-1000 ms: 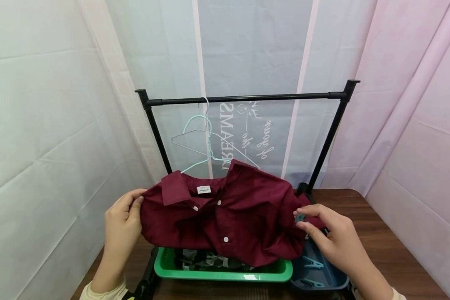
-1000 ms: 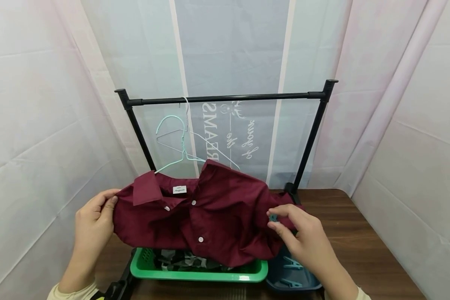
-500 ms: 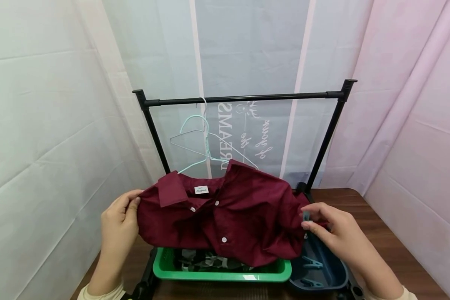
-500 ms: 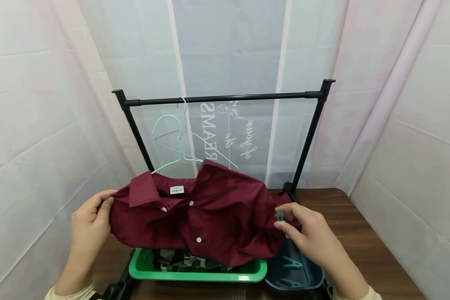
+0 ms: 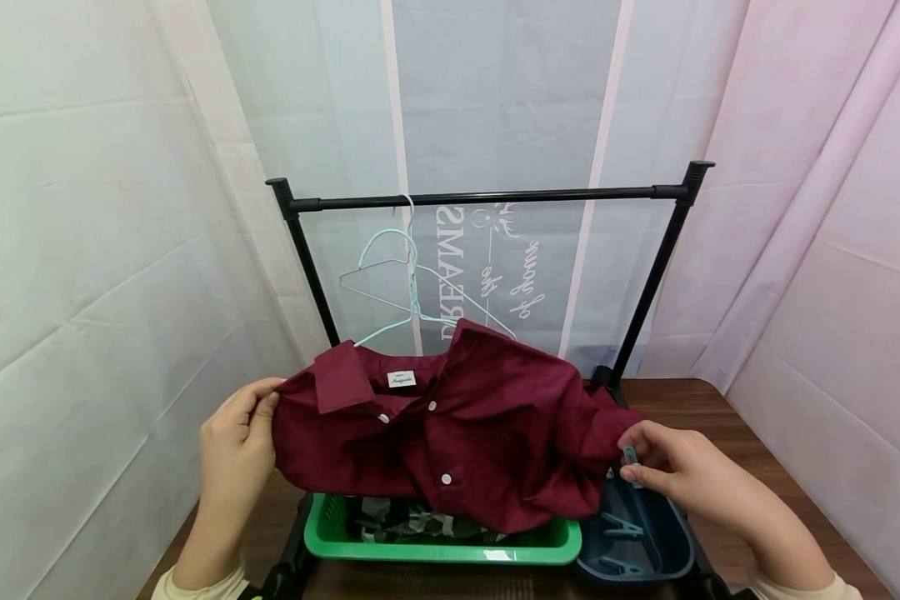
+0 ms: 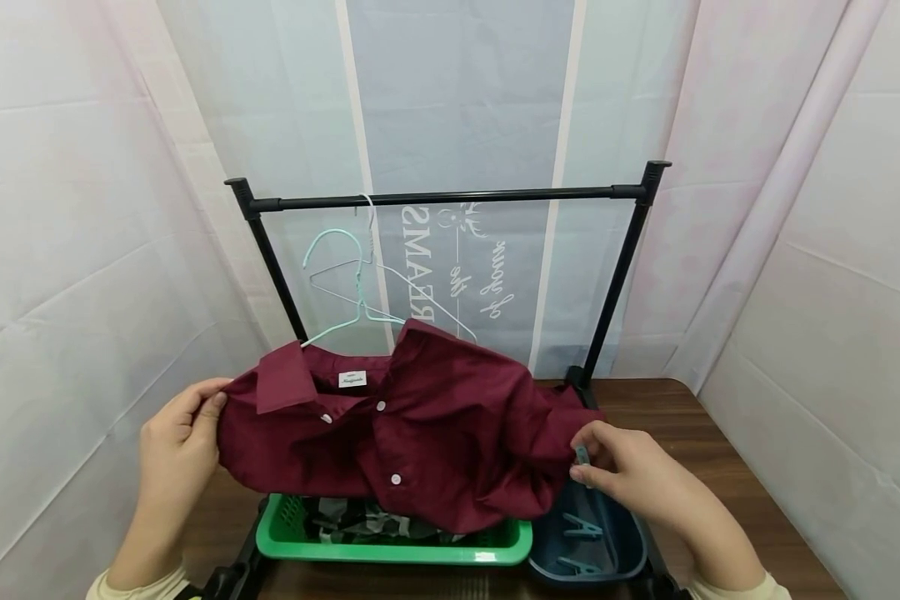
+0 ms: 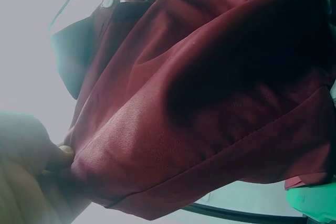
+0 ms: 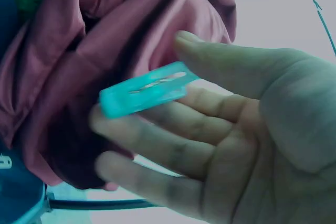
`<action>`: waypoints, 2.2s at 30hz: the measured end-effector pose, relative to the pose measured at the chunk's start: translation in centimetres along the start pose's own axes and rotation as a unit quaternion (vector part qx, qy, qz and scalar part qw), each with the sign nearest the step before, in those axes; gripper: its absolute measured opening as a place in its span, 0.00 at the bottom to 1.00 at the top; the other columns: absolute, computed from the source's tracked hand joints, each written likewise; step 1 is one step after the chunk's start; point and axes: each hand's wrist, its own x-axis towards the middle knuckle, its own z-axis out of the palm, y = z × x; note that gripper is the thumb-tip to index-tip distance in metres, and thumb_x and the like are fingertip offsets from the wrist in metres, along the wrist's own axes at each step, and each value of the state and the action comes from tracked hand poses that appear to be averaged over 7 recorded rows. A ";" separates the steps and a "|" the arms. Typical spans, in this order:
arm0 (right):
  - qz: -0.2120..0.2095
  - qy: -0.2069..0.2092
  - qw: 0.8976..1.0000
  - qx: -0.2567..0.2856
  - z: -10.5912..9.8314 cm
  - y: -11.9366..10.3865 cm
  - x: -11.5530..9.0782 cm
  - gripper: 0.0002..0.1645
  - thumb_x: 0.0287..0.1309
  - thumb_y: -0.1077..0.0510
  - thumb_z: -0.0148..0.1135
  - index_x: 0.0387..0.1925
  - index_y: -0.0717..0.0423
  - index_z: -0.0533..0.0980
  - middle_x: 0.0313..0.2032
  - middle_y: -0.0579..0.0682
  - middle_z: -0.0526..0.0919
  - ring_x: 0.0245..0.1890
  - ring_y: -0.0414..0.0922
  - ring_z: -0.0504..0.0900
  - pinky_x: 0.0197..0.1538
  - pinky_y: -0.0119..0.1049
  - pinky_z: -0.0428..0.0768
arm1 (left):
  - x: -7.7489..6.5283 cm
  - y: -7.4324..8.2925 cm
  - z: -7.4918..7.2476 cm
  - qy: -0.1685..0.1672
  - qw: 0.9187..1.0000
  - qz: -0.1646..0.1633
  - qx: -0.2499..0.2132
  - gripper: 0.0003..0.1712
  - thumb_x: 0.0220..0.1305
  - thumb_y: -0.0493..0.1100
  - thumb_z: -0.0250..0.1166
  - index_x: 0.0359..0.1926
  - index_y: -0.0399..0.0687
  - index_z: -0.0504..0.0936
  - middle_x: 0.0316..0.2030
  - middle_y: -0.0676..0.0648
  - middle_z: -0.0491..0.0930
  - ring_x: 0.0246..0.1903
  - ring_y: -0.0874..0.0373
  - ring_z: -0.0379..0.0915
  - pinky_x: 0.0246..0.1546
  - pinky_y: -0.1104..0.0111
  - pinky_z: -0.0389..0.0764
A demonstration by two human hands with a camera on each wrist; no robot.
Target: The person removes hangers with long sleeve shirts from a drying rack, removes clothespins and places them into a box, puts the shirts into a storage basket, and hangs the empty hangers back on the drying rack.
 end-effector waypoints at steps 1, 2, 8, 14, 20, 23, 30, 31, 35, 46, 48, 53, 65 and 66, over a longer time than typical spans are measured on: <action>0.007 -0.015 1.000 0.002 -0.1 0.2 -0.1 0.20 0.65 0.44 0.69 0.49 0.51 0.77 0.34 0.38 0.83 0.34 0.30 0.80 0.34 0.31 0.79 | 0.0 0.0 0.0 0.000 1.000 0.000 0.000 0.09 0.73 0.32 0.61 0.45 0.41 0.88 0.43 0.44 0.88 0.41 0.79 0.73 0.39 0.88 0.70; 0.012 -0.029 1.000 0.004 -0.2 0.4 -0.2 0.21 0.64 0.43 0.69 0.50 0.51 0.77 0.35 0.38 0.83 0.35 0.30 0.80 0.34 0.31 0.79 | 0.0 0.0 0.0 0.001 1.000 -0.001 -0.001 0.09 0.73 0.32 0.61 0.45 0.41 0.88 0.43 0.44 0.88 0.42 0.79 0.73 0.39 0.88 0.70; 0.018 -0.078 0.996 0.027 -1.1 1.3 -0.7 0.24 0.65 0.43 0.68 0.54 0.52 0.76 0.39 0.41 0.85 0.39 0.31 0.81 0.37 0.32 0.81 | 0.1 -0.1 -0.1 0.003 1.000 -0.003 -0.004 0.10 0.73 0.33 0.62 0.46 0.42 0.88 0.43 0.45 0.88 0.42 0.79 0.73 0.38 0.87 0.70; 0.012 -0.041 0.999 0.006 -1.8 1.1 -1.1 0.18 0.69 0.47 0.65 0.55 0.50 0.78 0.43 0.41 0.86 0.40 0.31 0.83 0.37 0.32 0.82 | 0.0 0.0 -0.2 -0.004 1.000 0.001 -0.016 0.10 0.72 0.32 0.61 0.46 0.43 0.89 0.43 0.45 0.88 0.41 0.78 0.74 0.38 0.87 0.71; 0.000 0.086 0.994 -0.060 -1.7 -0.1 -0.7 0.13 0.69 0.47 0.66 0.52 0.42 0.81 0.43 0.38 0.87 0.39 0.31 0.82 0.37 0.31 0.82 | -0.3 0.1 -0.1 -0.019 0.999 0.032 -0.032 0.11 0.70 0.29 0.62 0.45 0.43 0.88 0.42 0.46 0.87 0.43 0.78 0.76 0.40 0.87 0.72; -0.018 0.158 0.984 -0.079 -1.1 -0.6 -0.3 0.13 0.70 0.51 0.65 0.54 0.38 0.81 0.46 0.40 0.87 0.41 0.30 0.83 0.39 0.28 0.82 | -0.3 0.3 0.0 -0.028 0.997 0.056 -0.041 0.12 0.70 0.28 0.63 0.45 0.44 0.88 0.41 0.46 0.87 0.43 0.78 0.76 0.41 0.87 0.72; -0.102 0.226 0.968 -0.033 1.0 -1.8 0.6 0.24 0.70 0.64 0.63 0.63 0.44 0.77 0.54 0.45 0.85 0.51 0.29 0.82 0.45 0.19 0.79 | -0.5 0.5 0.5 -0.041 0.995 0.071 -0.050 0.13 0.70 0.27 0.62 0.45 0.45 0.88 0.41 0.46 0.88 0.43 0.77 0.77 0.41 0.87 0.73; -0.114 0.228 0.967 -0.027 1.3 -2.0 0.7 0.26 0.69 0.66 0.63 0.64 0.45 0.77 0.55 0.46 0.85 0.53 0.29 0.81 0.47 0.18 0.78 | -0.5 0.5 0.5 -0.046 0.996 0.068 -0.047 0.12 0.70 0.28 0.62 0.45 0.45 0.88 0.42 0.47 0.87 0.44 0.77 0.77 0.41 0.87 0.73; -0.146 0.231 0.961 -0.029 2.3 -2.2 1.3 0.30 0.66 0.69 0.65 0.65 0.45 0.77 0.57 0.48 0.84 0.58 0.27 0.77 0.55 0.15 0.72 | -0.6 0.6 0.5 -0.063 0.996 0.061 -0.033 0.11 0.72 0.30 0.62 0.45 0.46 0.87 0.42 0.49 0.87 0.44 0.78 0.77 0.41 0.86 0.73; -0.159 0.210 0.965 -0.004 3.4 -2.4 1.7 0.29 0.65 0.70 0.64 0.63 0.43 0.78 0.53 0.41 0.86 0.44 0.31 0.83 0.45 0.21 0.77 | -0.8 1.0 0.8 -0.081 0.994 0.060 -0.046 0.14 0.71 0.29 0.62 0.45 0.51 0.88 0.42 0.51 0.87 0.41 0.72 0.78 0.38 0.83 0.73; -0.162 0.209 0.964 0.004 3.5 -2.5 1.7 0.30 0.65 0.71 0.64 0.63 0.44 0.78 0.53 0.42 0.86 0.42 0.31 0.82 0.44 0.21 0.77 | -0.8 1.1 0.9 -0.082 0.993 0.067 -0.048 0.15 0.71 0.29 0.62 0.46 0.51 0.88 0.42 0.52 0.87 0.40 0.72 0.78 0.37 0.83 0.73; -0.168 0.213 0.962 0.034 3.8 -2.8 1.7 0.28 0.64 0.74 0.63 0.60 0.47 0.80 0.49 0.43 0.86 0.36 0.33 0.80 0.38 0.23 0.77 | -0.8 1.1 1.0 -0.090 0.991 0.082 -0.049 0.15 0.71 0.28 0.62 0.46 0.51 0.87 0.41 0.53 0.87 0.37 0.70 0.77 0.35 0.81 0.73; -0.132 0.260 0.953 0.079 4.4 -3.1 1.6 0.20 0.69 0.74 0.56 0.52 0.50 0.79 0.37 0.42 0.83 0.28 0.34 0.77 0.31 0.27 0.74 | -0.9 0.7 0.9 -0.153 0.982 0.048 -0.096 0.14 0.74 0.32 0.60 0.50 0.55 0.86 0.46 0.55 0.85 0.44 0.68 0.80 0.41 0.81 0.77; -0.132 0.271 0.951 0.072 4.5 -3.1 1.6 0.20 0.68 0.75 0.56 0.52 0.50 0.79 0.37 0.42 0.83 0.29 0.34 0.77 0.32 0.26 0.74 | -0.9 0.6 0.8 -0.163 0.980 0.039 -0.103 0.14 0.75 0.33 0.60 0.50 0.55 0.86 0.47 0.55 0.85 0.44 0.67 0.80 0.41 0.80 0.77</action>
